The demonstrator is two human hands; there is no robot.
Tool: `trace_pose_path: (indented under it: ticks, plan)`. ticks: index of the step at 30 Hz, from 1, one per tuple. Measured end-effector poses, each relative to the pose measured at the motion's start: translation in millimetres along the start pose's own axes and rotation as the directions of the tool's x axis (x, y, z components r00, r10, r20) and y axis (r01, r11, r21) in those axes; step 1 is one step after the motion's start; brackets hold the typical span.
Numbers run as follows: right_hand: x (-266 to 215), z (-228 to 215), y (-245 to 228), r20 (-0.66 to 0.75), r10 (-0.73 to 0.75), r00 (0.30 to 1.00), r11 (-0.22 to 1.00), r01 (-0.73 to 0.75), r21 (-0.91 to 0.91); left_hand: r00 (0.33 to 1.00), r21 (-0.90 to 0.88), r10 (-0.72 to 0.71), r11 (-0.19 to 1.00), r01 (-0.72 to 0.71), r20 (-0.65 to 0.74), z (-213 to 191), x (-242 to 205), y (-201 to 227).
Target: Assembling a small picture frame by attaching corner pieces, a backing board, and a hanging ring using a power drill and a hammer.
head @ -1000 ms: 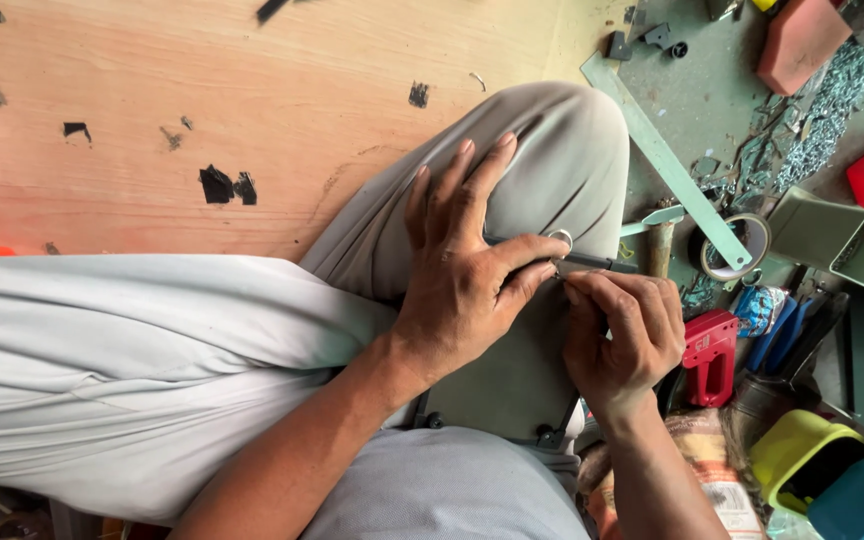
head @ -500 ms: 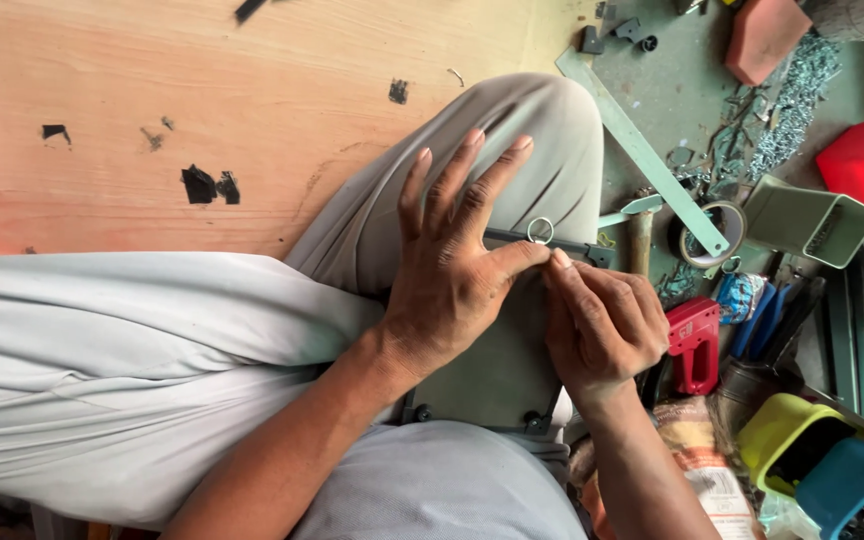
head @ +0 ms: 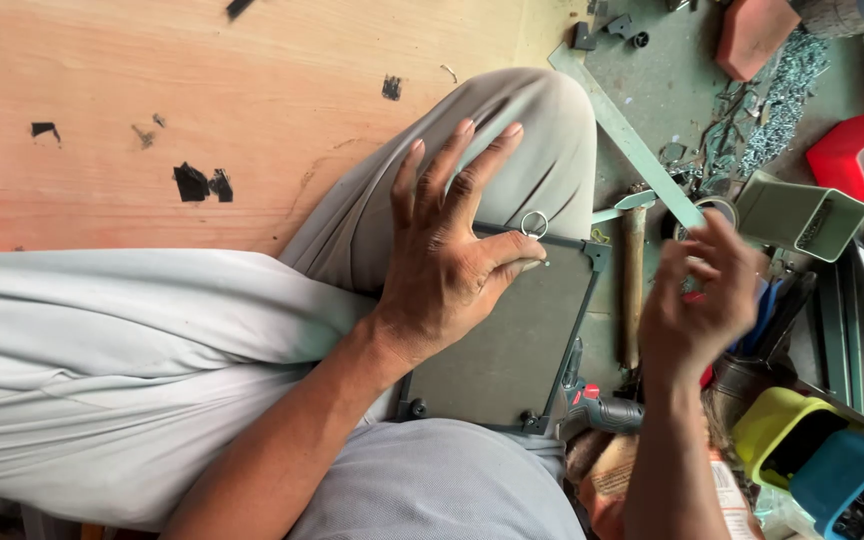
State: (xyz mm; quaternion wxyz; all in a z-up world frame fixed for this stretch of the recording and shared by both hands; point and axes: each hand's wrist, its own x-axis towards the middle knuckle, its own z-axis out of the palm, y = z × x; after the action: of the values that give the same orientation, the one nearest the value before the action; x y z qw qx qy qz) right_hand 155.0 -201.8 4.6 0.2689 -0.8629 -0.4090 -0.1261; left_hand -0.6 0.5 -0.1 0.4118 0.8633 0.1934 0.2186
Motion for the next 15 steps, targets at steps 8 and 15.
trace_pose_path:
  ticks: [8, 15]
  plan:
    - [-56.2, 25.0, 54.6, 0.440, 0.252, 0.862, 0.918, -0.070, -0.389, 1.000, -0.037, -0.022, 0.999, 0.023, 0.012, 0.3, 1.5, -1.3]
    - [-4.5, -25.3, 16.8, 0.616, 0.648, 0.448, 0.465, -0.873, 0.146, 0.999, -0.039, -0.027, 0.999, 0.028, 0.017, 0.1, 0.3, -1.7]
